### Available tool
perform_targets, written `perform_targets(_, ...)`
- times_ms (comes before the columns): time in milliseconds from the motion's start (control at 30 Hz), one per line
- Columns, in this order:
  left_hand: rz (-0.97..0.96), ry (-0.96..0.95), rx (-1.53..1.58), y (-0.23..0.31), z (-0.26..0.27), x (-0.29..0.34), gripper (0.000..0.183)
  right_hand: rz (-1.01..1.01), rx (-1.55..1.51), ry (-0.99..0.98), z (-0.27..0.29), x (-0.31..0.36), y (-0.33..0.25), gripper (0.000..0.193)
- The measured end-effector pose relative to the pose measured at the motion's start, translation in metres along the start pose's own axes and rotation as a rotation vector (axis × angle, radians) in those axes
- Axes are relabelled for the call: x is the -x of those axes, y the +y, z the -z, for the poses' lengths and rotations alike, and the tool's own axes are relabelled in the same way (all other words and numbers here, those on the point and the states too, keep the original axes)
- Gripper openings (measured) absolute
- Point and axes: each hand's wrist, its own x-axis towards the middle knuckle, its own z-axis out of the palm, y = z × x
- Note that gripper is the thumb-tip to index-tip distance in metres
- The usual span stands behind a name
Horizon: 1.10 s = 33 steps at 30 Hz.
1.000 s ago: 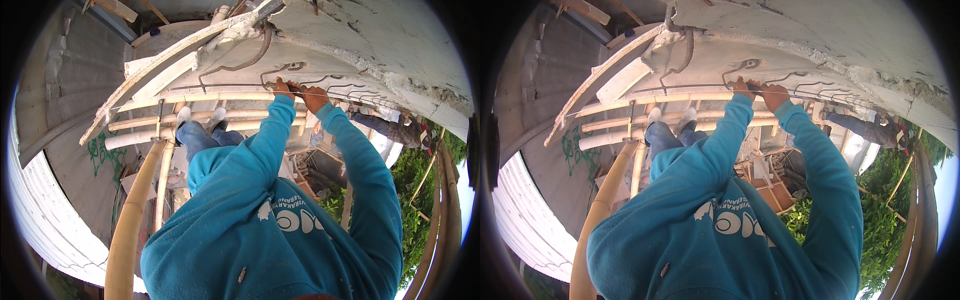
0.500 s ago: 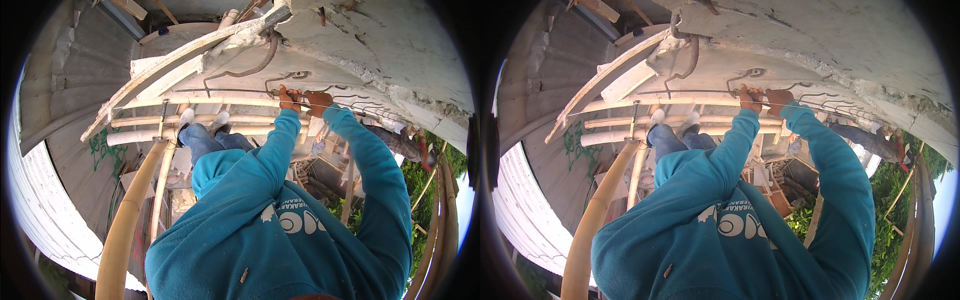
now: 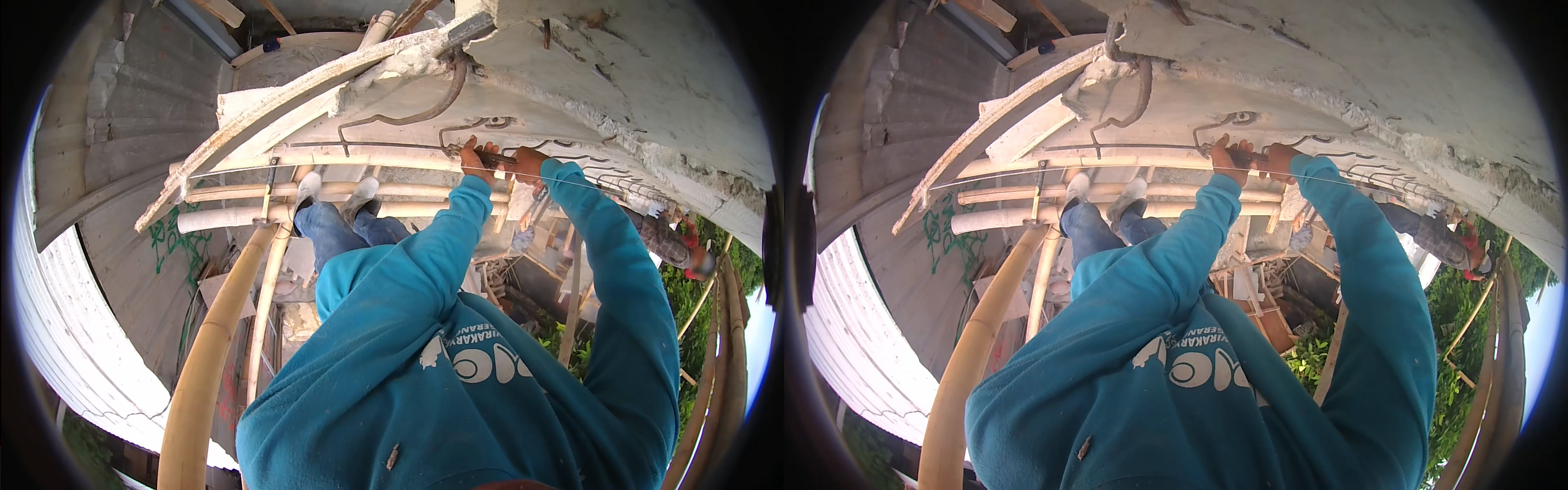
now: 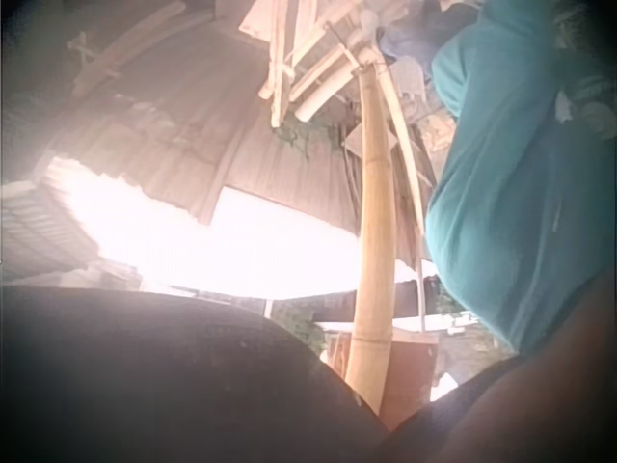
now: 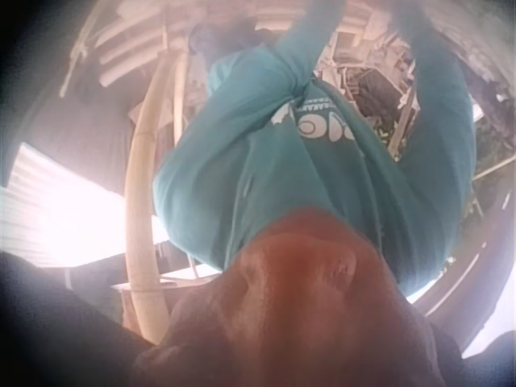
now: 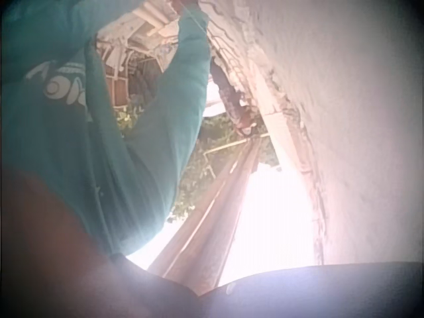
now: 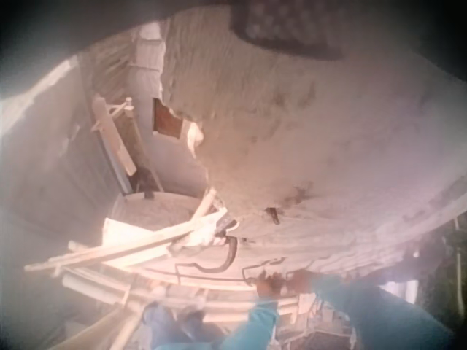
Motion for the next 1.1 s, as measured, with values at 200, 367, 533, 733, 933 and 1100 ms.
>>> perform_targets(200,-0.073,-0.069,0.016,-0.017,0.002,0.007,0.03,0.042,-0.45,-0.296,-0.009,-0.025,0.047,0.055)
perform_targets(367,-0.054,0.088,-0.02,-0.011,-0.008,-0.01,0.028,0.481,0.39,0.519,-0.018,-0.004,0.042,0.053)
perform_targets(533,-0.126,0.107,-0.101,-0.007,-0.004,-0.026,0.027,0.625,0.717,0.792,-0.038,-0.019,0.041,0.03)
perform_targets(733,-0.093,0.037,-0.343,-0.01,0.008,0.014,0.04,0.256,-0.657,-0.425,-0.014,-0.035,0.081,0.051)
perform_targets(933,-0.119,0.036,-0.384,-0.009,0.024,-0.016,0.029,0.369,-0.628,-0.082,-0.034,-0.004,0.072,0.054)
perform_targets(1100,-0.154,0.034,-0.509,-0.001,0.034,-0.043,0.027,0.381,-0.233,0.033,-0.046,-0.007,0.063,0.047)
